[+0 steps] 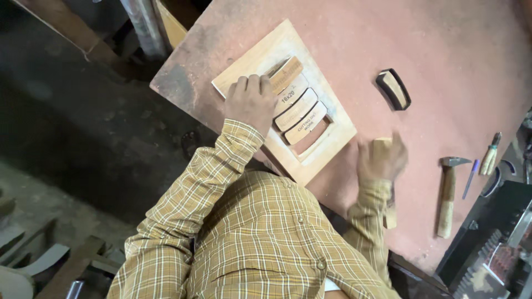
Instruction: The person places curved wooden blocks one by one into a rectangular wooden frame on the workbench, pressing them to seat them in the recesses. They use a wooden mallet to tap the blocks into place and later use pliers to work on the fitted blocks, arranging the set labeled for cutting die work.
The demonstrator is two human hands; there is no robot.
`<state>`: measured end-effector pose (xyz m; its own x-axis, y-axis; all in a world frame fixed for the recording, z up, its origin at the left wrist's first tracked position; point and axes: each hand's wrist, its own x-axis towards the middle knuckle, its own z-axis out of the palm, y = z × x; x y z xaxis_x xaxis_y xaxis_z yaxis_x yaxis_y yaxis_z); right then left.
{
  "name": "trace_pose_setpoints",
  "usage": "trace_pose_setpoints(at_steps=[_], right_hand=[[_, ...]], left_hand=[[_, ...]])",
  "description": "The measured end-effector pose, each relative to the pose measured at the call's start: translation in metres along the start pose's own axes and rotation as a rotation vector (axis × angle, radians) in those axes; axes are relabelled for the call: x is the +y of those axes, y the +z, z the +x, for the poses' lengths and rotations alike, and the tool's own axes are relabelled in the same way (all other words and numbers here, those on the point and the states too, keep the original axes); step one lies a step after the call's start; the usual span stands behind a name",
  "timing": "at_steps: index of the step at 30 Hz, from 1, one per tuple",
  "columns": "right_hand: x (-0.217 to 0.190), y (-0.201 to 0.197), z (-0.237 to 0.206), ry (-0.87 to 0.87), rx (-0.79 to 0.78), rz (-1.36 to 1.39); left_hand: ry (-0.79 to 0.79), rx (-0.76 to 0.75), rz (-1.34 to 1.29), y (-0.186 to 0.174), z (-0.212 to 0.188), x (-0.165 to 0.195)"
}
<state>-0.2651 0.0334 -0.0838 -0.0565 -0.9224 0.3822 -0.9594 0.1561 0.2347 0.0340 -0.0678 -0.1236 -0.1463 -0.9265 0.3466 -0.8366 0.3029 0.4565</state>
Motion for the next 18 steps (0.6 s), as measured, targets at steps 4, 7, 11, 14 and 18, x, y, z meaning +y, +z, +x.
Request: trace_pose_setpoints(at_steps=[4,7,11,14,18], right_hand=[[0.056,0.024,-0.072,0.488,-0.245,0.174],[0.078,0.027,-0.081,0.299,-0.313,0.147],[0.082,-0.003,-0.052,0.929,-0.217,1.570],[0.066,-0.024,-0.020,0.847,-0.024,2.292],[0.048,0.010,0.035,0.529,0.216,2.199]], left_hand=[[0.019,-0.010,0.111,0.010,-0.003,-0.005],[0.016,-0.082,0.010,0.013,-0.001,-0.011],[0.015,-0.158,0.007,0.012,0.003,-0.015],[0.023,-0.138,-0.005,0.009,0.006,-0.015],[0.042,-0.087,0.041,0.007,0.004,-0.011]])
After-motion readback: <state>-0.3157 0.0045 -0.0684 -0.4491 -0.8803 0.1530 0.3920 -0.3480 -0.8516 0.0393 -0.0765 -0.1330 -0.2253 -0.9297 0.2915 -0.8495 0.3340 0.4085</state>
